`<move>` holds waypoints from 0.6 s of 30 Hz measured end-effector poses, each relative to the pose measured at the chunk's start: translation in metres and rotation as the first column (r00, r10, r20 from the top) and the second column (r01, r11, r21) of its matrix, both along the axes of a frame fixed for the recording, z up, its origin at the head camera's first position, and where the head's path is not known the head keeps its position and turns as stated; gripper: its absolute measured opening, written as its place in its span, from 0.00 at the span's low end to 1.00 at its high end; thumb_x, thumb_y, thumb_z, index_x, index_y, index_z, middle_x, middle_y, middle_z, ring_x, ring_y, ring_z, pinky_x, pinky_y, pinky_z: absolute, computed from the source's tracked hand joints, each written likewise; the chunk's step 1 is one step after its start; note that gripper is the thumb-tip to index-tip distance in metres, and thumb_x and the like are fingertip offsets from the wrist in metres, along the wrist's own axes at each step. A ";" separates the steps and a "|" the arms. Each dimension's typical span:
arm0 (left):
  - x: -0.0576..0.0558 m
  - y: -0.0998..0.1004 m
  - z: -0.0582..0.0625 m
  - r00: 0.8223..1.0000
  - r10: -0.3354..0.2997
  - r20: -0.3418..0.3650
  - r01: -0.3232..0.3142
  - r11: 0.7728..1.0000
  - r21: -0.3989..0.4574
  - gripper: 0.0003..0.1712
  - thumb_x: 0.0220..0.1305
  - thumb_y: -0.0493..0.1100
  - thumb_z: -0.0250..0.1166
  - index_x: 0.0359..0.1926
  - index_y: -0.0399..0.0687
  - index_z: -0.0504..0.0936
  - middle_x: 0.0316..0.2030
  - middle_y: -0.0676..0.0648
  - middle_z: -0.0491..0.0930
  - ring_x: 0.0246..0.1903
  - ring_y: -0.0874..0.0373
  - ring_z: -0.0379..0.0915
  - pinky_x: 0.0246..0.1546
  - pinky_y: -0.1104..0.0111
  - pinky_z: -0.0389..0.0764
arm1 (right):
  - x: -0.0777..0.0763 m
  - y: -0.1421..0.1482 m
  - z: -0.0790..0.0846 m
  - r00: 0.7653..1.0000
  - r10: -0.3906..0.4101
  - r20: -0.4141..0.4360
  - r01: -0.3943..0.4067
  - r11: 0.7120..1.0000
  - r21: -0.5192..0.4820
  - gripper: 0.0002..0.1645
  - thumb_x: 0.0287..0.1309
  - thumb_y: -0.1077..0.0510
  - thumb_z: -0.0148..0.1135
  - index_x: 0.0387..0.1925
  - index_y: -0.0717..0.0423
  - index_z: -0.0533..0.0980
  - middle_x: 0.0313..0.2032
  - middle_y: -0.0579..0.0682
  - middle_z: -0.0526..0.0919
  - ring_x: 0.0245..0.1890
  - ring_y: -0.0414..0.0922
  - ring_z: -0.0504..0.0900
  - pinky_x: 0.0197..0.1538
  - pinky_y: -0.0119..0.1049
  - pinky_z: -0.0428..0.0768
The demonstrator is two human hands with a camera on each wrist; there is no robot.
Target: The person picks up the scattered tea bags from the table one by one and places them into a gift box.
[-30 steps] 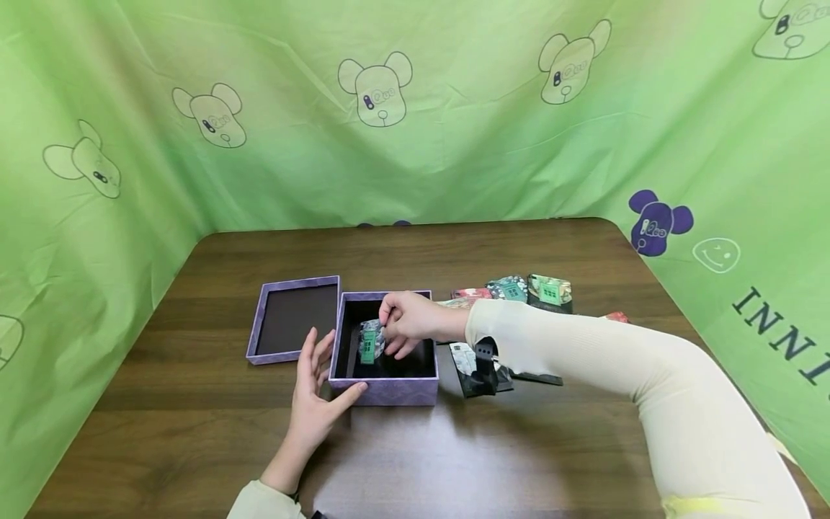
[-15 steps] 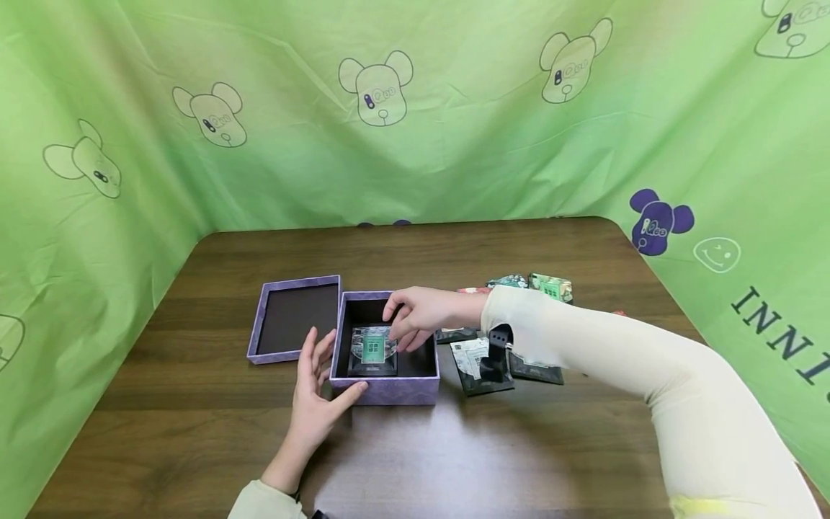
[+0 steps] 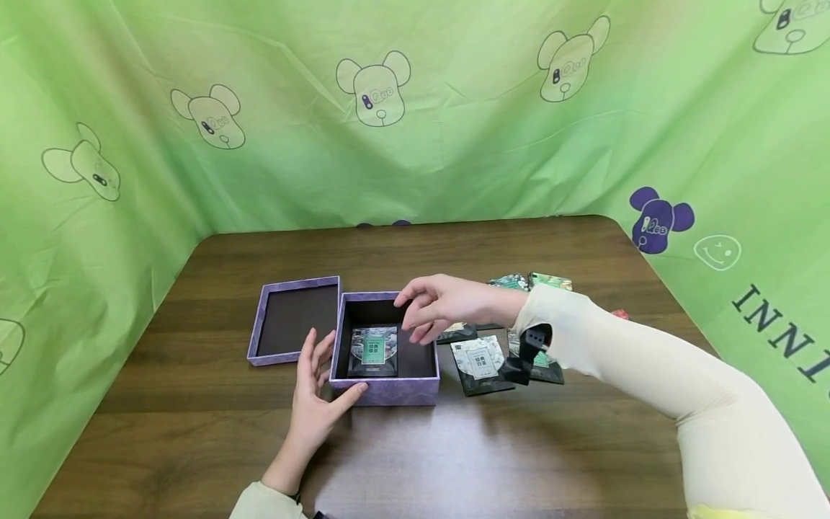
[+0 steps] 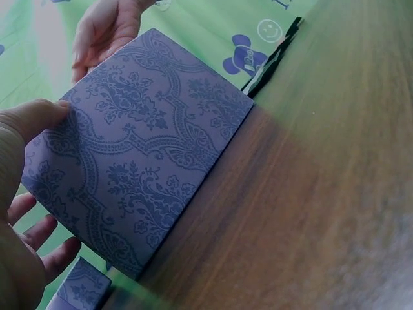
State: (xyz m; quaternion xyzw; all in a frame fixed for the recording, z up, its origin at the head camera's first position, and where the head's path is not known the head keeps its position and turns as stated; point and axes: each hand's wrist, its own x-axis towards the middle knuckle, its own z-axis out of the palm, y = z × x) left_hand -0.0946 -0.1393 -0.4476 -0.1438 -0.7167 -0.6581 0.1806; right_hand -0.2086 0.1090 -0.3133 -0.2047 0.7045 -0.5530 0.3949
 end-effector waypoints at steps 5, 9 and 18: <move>0.000 -0.001 -0.001 1.000 -0.003 -0.002 0.003 1.000 -0.001 0.62 0.45 0.20 0.72 0.77 0.38 0.46 0.67 0.29 0.64 0.63 0.66 0.64 0.56 0.76 0.69 | -0.003 0.021 0.007 0.999 -0.039 -0.020 0.037 0.998 -0.049 0.27 0.68 0.70 0.54 0.63 0.75 0.59 0.43 0.63 0.81 0.38 0.52 0.85 0.47 0.53 0.83; -0.001 -0.001 -0.002 1.000 -0.002 -0.003 0.002 1.000 -0.006 0.62 0.46 0.20 0.72 0.77 0.38 0.46 0.67 0.29 0.64 0.63 0.65 0.64 0.57 0.76 0.69 | -0.008 0.039 0.009 0.996 -0.073 -0.047 0.071 0.996 -0.055 0.27 0.68 0.70 0.53 0.64 0.74 0.58 0.43 0.62 0.82 0.38 0.52 0.85 0.48 0.55 0.81; -0.001 -0.001 -0.002 1.000 0.001 0.017 -0.001 1.000 -0.007 0.61 0.46 0.20 0.72 0.77 0.38 0.46 0.68 0.30 0.64 0.64 0.65 0.63 0.58 0.76 0.68 | -0.014 0.078 0.007 0.988 -0.152 -0.040 0.149 0.986 -0.068 0.25 0.68 0.70 0.53 0.62 0.72 0.58 0.41 0.56 0.83 0.39 0.53 0.85 0.46 0.52 0.83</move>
